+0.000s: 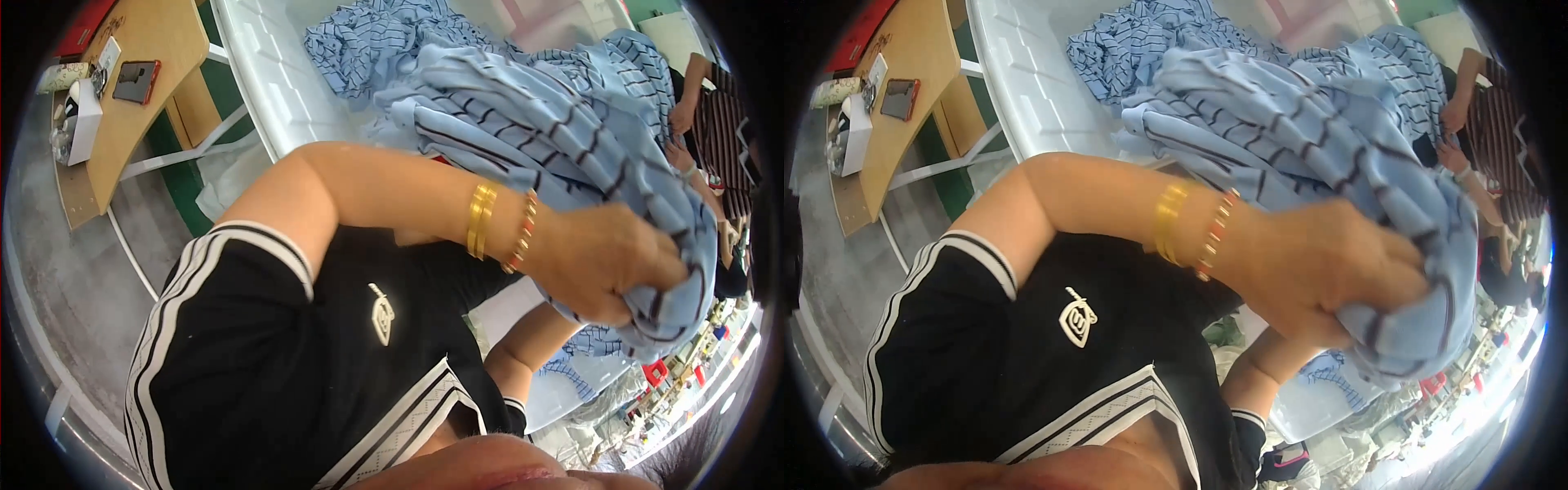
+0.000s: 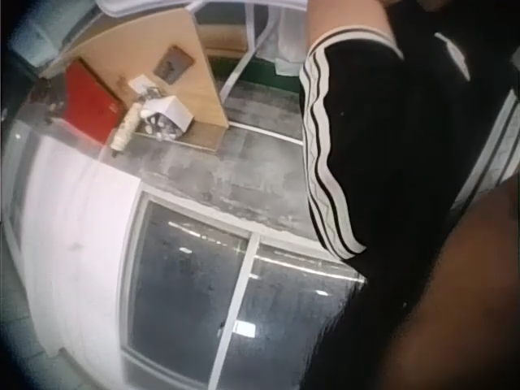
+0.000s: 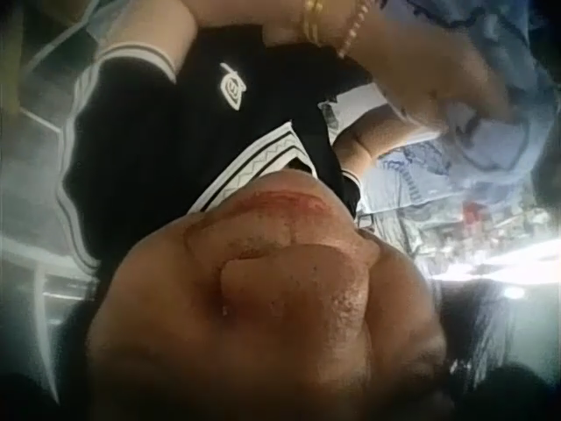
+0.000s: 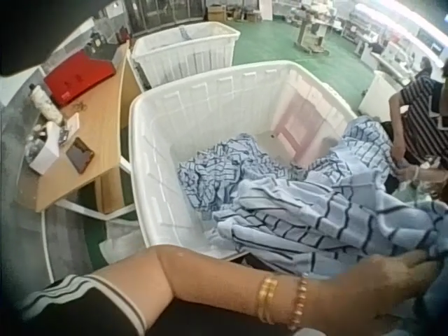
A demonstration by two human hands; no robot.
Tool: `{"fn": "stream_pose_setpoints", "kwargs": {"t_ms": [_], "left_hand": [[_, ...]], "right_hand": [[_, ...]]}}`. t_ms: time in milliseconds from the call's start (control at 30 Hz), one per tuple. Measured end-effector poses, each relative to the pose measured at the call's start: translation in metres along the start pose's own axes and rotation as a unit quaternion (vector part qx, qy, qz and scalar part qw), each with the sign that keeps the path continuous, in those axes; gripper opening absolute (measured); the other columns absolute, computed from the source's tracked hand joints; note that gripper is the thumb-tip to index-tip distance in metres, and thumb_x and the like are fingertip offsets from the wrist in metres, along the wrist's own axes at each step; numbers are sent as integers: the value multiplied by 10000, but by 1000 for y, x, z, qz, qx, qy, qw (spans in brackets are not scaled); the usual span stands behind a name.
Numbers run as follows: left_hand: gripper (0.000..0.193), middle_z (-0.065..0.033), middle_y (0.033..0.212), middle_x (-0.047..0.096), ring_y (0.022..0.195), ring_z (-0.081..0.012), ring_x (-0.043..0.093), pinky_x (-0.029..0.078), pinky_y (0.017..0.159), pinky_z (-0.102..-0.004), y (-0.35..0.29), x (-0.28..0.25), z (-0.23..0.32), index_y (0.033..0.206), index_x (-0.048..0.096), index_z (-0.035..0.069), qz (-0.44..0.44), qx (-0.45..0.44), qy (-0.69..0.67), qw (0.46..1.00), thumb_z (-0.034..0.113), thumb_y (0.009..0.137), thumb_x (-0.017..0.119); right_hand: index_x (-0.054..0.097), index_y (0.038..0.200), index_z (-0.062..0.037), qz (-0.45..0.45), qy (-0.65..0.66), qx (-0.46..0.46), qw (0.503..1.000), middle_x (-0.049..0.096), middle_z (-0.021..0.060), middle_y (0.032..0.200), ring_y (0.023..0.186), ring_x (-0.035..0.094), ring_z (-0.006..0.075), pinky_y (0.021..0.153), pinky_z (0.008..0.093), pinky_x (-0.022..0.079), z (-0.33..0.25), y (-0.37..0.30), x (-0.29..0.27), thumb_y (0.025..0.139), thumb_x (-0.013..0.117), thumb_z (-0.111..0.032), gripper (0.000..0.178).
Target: The person trims loose threads from a shirt using snips, picks up and unfolds shirts from a bin, and cuts stray threads around the buttons and collars with the snips.
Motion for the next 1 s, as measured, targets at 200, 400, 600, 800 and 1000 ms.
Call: {"fn": "stream_pose_setpoints", "kwargs": {"t_ms": [200,400,600,800,1000], "left_hand": [[356,-135,931,600,886,-347,621,511,726,-432,-39,118,-62,987,576,66,-30,-111,-50,992,126,646,657],[531,-204,1199,508,1022,-360,593,497,848,-447,-116,145,-215,1219,496,54,-274,-371,211,862,220,743,663],[522,-170,1264,497,1138,-323,530,476,887,-415,-135,84,-180,1250,511,106,-321,-230,226,890,268,778,664],[83,-62,750,646,727,-182,611,483,668,-304,-162,-193,-170,775,664,45,103,-356,288,883,81,731,603],[468,-151,1071,610,975,-262,599,491,849,-342,-344,-416,-263,1119,596,14,427,-558,401,588,202,711,726]], "right_hand": [[630,1139,22,82,-351,-222,906,464,-32,734,557,327,33,507,184,248,-52,-36,-140,930,570,-106,253],[635,1118,30,224,11,86,971,385,-49,660,540,283,34,491,193,211,18,-38,-151,952,543,-117,241],[645,1149,-10,44,-29,81,995,444,-79,740,626,341,2,544,162,257,24,9,3,904,612,-23,247],[656,1097,-69,-168,-95,-32,981,605,42,919,723,555,130,646,263,442,46,44,153,846,655,-48,252],[619,1076,-93,-287,-281,-59,914,574,84,931,773,616,273,630,378,474,32,57,235,775,612,-51,303]]}}
Point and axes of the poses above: each hand's wrist, its own y-axis towards the middle knuckle, its own x-axis out of the palm, z = x × y, the point moved 6 cm from there along y, towards the middle knuckle
